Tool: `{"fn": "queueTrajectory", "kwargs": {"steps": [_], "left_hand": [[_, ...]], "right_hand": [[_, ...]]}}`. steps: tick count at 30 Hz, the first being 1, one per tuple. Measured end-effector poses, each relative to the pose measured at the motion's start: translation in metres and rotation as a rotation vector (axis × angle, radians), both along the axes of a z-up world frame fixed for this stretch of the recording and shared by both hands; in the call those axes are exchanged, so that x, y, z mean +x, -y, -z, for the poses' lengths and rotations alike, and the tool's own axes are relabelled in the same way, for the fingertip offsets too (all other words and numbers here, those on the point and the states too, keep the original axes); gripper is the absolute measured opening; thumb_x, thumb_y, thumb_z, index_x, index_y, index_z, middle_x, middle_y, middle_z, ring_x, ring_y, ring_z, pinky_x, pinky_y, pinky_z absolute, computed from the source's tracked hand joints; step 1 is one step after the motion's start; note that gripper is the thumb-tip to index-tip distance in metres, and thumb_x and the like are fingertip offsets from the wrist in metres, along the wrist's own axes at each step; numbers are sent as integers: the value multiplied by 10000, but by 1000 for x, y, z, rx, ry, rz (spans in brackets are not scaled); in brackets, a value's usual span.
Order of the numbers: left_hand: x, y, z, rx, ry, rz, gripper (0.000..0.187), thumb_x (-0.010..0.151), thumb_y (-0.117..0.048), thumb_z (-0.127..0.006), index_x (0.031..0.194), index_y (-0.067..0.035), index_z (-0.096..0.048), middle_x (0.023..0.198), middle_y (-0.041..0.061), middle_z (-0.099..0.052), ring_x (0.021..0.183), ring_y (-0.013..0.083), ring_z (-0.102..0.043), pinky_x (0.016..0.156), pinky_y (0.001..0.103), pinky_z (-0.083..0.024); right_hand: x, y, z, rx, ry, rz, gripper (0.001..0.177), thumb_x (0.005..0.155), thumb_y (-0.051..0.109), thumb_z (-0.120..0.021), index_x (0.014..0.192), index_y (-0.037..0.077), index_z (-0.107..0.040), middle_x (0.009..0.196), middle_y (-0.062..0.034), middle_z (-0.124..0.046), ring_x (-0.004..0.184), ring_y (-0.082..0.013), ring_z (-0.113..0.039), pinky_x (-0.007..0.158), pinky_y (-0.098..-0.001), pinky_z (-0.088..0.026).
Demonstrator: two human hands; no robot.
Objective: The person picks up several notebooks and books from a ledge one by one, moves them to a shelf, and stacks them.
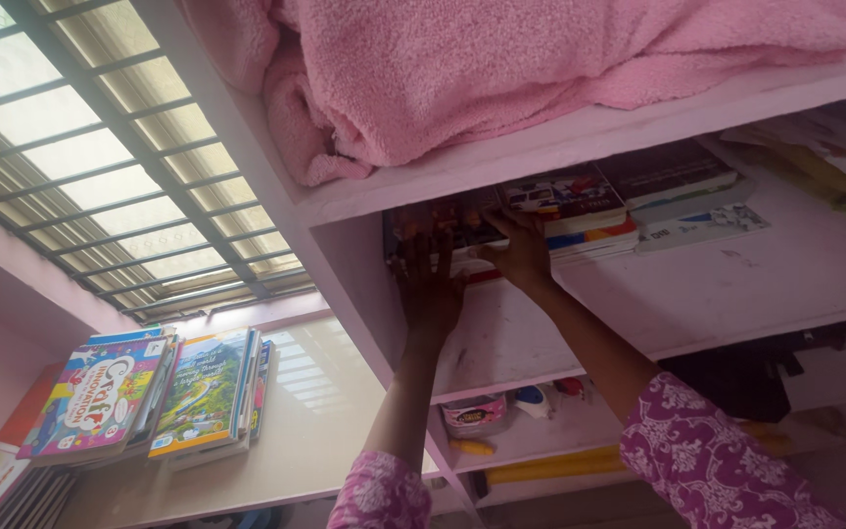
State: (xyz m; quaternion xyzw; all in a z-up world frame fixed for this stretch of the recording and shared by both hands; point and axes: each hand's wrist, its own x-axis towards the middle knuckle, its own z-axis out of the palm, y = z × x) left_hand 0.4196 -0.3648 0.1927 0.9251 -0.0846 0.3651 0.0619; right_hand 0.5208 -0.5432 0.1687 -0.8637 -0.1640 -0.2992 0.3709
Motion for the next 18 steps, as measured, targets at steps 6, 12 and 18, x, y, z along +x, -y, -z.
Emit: {"fn": "queueTrajectory", "kwargs": {"steps": [6, 12, 18], "left_hand": [[24, -1, 10, 2, -28, -44, 944, 868, -516, -717, 1633, -264, -225, 1690, 171, -173, 1570, 403, -111, 1206, 669, -154], [24, 0, 7, -3, -51, -44, 1051, 774, -542, -771, 1630, -276, -222, 1686, 179, -174, 1570, 404, -107, 1219, 663, -155], [21, -7, 12, 20, -74, -33, 1052, 807, -581, -755, 1636, -254, -197, 1681, 188, -152, 1567, 410, -107, 1194, 689, -153]], "right_hand": [[38, 6, 0, 31, -163, -168, 859, 693, 504, -907, 1435, 177, -624, 1520, -116, -548, 1419, -289, -510, 1181, -395, -420], [28, 0, 6, 90, -165, -172, 830, 772, 439, -885, 1485, 173, -552, 1625, -175, -356, 1488, -325, -369, 1163, -407, -386], [-11, 6, 15, 121, -125, -309, 984, 817, 221, -830, 1631, 247, -278, 1734, -145, -67, 1575, -371, -201, 1179, -431, -394]]}}
